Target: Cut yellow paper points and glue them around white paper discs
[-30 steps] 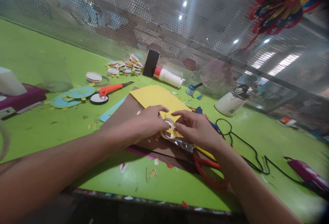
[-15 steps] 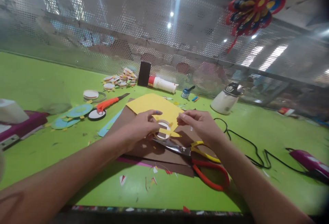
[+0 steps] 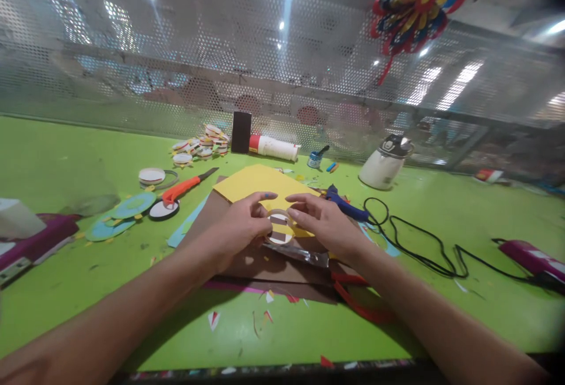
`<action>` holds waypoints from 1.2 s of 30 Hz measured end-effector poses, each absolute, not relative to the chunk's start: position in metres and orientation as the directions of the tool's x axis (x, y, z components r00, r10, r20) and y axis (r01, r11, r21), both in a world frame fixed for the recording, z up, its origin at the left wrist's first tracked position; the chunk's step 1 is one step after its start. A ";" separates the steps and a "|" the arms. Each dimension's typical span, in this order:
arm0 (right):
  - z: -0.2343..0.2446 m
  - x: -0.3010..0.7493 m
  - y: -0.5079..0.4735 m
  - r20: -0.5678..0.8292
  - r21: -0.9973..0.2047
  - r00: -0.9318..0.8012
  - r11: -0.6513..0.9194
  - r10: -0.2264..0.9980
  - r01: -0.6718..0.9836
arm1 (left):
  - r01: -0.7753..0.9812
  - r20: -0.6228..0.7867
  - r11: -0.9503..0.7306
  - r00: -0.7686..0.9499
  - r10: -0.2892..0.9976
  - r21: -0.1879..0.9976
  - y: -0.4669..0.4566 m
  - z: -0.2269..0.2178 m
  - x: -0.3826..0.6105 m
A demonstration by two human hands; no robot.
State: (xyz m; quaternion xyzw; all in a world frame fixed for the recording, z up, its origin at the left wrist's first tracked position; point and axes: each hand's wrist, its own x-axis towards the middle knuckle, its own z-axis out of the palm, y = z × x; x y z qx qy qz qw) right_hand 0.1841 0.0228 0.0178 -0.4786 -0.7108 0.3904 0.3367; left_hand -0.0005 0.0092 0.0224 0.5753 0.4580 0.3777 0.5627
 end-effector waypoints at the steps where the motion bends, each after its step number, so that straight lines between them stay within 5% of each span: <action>1: 0.017 0.184 0.023 0.111 -0.889 -0.314 0.235 0.943 0.393 | 0.102 -0.081 0.053 0.292 0.953 0.993 0.009 0.022 -0.001; 9: 0.022 0.183 0.019 -0.022 -0.990 -0.295 0.020 0.955 0.138 | -0.035 -0.052 0.065 0.288 0.956 0.997 0.009 0.022 0.000; 15: 0.028 0.184 0.018 -0.187 -0.961 -0.389 -0.251 0.902 -0.120 | -0.162 0.002 0.056 0.338 0.941 0.985 0.008 0.019 -0.003; 24: 0.025 0.185 0.014 -0.061 -0.933 -0.556 -0.246 0.829 -0.264 | -0.239 0.037 0.054 0.361 0.932 0.970 0.005 0.020 -0.005; 36: 0.026 0.185 0.020 -0.102 -0.953 -0.394 -0.204 0.914 -0.225 | -0.283 -0.013 0.118 0.347 0.938 0.952 0.010 0.020 -0.004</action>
